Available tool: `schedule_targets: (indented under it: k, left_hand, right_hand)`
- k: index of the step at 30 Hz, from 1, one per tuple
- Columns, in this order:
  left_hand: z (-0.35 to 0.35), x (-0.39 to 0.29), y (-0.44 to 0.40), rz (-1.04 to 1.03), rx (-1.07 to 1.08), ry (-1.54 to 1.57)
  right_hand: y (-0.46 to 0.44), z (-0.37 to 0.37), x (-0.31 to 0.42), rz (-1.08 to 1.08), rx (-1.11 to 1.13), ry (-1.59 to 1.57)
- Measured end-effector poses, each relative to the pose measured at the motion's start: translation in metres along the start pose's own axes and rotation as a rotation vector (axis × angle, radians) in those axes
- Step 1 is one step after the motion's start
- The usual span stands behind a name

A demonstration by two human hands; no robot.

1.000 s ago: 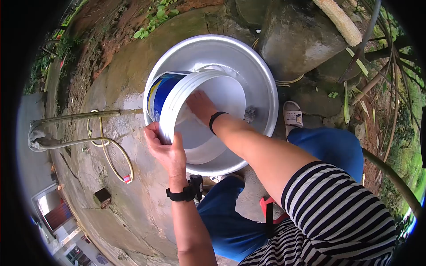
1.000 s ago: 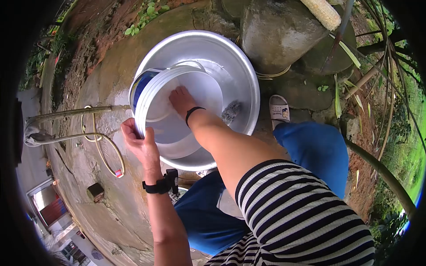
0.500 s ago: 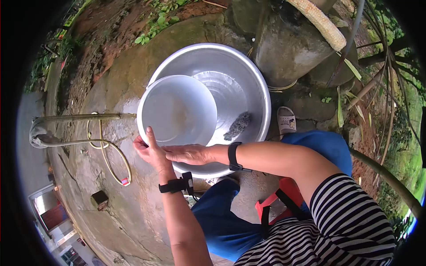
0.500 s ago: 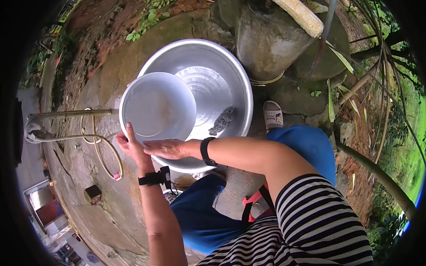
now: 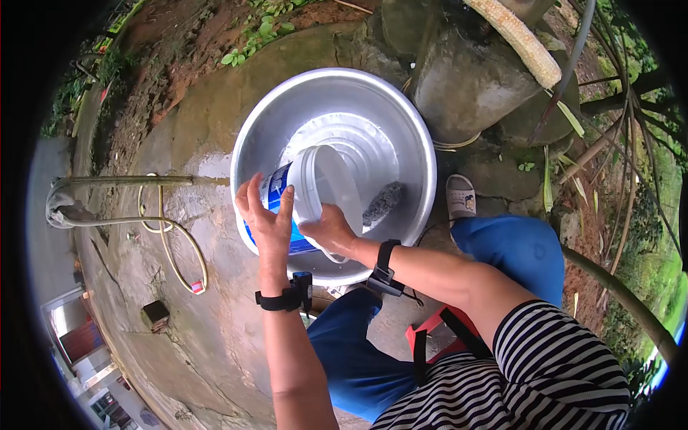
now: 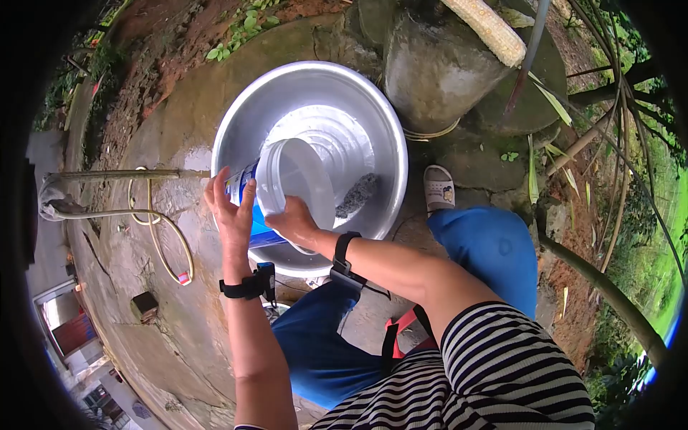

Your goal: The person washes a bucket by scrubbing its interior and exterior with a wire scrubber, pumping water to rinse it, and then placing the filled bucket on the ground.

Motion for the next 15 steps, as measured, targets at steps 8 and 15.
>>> schedule_targets:
  k: [8, 15]
  left_hand:
    - [-0.030, 0.018, 0.059, 0.694, 0.706, 0.168]
    - [-0.084, 0.032, 0.102, 1.351, 0.527, 1.402]
  right_hand:
    - [-0.060, 0.056, 0.005, -0.283, 0.013, -0.814]
    - [-0.067, 0.069, 0.013, -0.329, -0.049, -1.149]
Point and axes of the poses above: each hand's wrist, its own y-axis away from the middle knuckle, its own z-axis out of the back of the hand, x = y × z, the point moved 9 cm from there along -y, towards the middle knuckle, and after that the axes turned 1 degree about -z, right-handed, at the moved point
